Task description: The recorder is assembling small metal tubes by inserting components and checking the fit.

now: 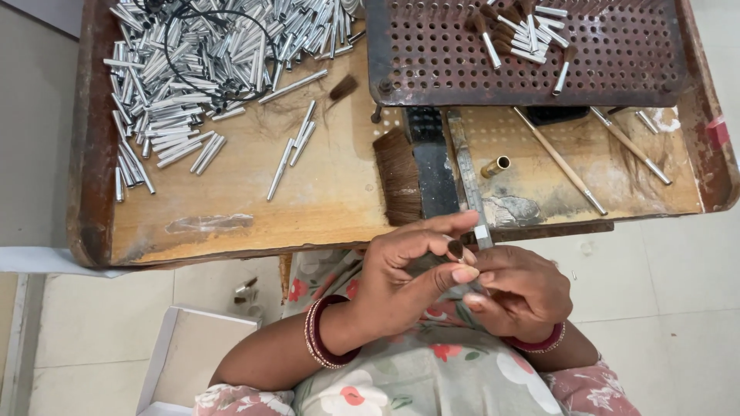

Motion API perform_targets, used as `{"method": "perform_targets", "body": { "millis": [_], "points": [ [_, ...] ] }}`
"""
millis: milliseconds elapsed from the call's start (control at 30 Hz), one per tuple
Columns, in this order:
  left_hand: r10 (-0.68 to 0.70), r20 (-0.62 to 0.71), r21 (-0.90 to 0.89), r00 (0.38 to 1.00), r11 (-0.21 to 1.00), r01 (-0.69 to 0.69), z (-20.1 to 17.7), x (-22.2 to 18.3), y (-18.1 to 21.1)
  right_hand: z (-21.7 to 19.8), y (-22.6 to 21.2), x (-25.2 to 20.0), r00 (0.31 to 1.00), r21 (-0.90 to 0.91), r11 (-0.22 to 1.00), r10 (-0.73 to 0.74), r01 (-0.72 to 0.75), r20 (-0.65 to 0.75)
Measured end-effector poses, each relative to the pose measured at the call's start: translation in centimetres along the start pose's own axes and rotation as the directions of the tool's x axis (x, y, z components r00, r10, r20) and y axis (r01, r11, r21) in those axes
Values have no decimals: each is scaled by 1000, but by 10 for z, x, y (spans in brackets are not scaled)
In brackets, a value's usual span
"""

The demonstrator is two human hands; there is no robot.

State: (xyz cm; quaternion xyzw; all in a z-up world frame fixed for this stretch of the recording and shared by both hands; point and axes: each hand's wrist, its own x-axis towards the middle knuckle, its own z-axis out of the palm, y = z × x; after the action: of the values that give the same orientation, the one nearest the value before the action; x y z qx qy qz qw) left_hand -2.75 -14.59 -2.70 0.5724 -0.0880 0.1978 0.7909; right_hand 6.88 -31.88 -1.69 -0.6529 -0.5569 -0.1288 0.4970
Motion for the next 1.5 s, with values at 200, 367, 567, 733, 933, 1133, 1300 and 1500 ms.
{"method": "perform_targets", "body": {
  "millis": [200, 367, 567, 733, 933, 1133, 1300, 1500],
  "points": [
    [13, 159, 549, 987, 830, -99, 2, 4, 13, -6, 13, -33, 969, 86, 986, 157, -142, -191],
    [-260, 344, 838, 902, 518, -170, 6, 10, -22, -23, 23, -54, 963, -348, 926, 51, -145, -266],
    [-255, 424, 858, 869, 419, -296, 12, 17, -44, -26, 26, -75, 988, -582, 805, 37, -118, -149],
    [-235, 417, 843, 878, 462, -277, 10, 22, -47, -27, 33, -82, 995, -602, 794, 41, -85, -87],
    [-167, 409, 817, 897, 505, -279, 8, 22, -51, -29, 35, -83, 997, -597, 798, 69, -83, -46],
    [-51, 354, 791, 934, 550, -269, 13, 22, -43, -31, 23, -76, 995, -603, 791, 79, -100, -61],
    [-61, 150, 299, 987, 954, 13, 20, 0, -47, -33, 15, -64, 977, -300, 938, -130, 177, 171],
    [-131, 60, 58, 990, 990, 128, 14, -4, -29, -32, 3, -41, 921, -167, 928, 359, -334, 152]
  ]
}}
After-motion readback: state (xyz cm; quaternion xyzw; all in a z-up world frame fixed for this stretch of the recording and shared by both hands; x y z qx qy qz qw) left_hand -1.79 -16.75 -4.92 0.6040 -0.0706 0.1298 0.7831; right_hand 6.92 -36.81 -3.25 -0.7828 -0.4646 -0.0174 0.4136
